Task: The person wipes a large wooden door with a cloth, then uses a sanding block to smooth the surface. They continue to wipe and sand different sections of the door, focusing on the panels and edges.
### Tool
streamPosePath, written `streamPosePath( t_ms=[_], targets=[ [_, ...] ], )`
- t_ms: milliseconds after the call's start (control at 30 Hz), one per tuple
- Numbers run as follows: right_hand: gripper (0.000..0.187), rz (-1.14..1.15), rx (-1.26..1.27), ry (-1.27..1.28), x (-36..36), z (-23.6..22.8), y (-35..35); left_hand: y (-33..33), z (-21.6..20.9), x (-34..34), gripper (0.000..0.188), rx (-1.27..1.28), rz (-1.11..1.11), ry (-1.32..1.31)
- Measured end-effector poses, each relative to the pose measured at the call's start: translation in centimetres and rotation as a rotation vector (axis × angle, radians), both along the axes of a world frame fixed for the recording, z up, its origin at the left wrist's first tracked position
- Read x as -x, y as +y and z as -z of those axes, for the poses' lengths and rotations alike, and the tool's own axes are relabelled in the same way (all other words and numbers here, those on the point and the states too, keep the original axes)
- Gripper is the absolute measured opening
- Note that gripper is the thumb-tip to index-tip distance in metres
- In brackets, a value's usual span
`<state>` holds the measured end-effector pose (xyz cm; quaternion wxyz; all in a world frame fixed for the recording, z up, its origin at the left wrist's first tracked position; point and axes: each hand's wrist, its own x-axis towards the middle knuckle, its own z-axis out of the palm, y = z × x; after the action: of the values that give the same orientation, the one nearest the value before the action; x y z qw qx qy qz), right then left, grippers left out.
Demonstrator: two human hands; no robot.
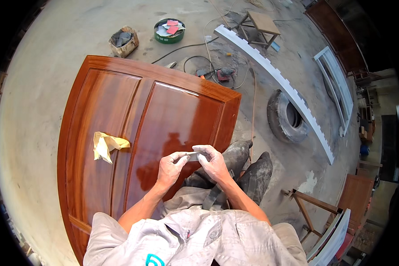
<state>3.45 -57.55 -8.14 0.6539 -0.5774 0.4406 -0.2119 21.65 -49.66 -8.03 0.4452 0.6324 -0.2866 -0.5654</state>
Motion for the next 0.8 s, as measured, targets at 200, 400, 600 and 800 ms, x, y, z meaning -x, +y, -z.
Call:
streamPosePath(
  t_ms=[200,400,600,800],
  targets=[
    [0.021,-0.163,0.240,0.205,1.4,-0.9,0.0,1.0,1.4,-0.9,0.026,0.091,0.214,-0.148],
    [0.019,-0.101,0.548,0.174,0.9,-0.8,0.8,0.5,2.2,-0.3,0.022,-0.122,0.032,0.363],
    [0.045,-0.419,0.739,0.288,1.4,-3.2,1.1,0.9,2.5,-0.3,0.027,-0.332,-0.167,0.618],
    [0.035,-0.326,0.481,0.133,2.4,-0.7,-0.4,0.4,2.4,0.1,0.028,-0.272,-0.243,0.785]
  ],
)
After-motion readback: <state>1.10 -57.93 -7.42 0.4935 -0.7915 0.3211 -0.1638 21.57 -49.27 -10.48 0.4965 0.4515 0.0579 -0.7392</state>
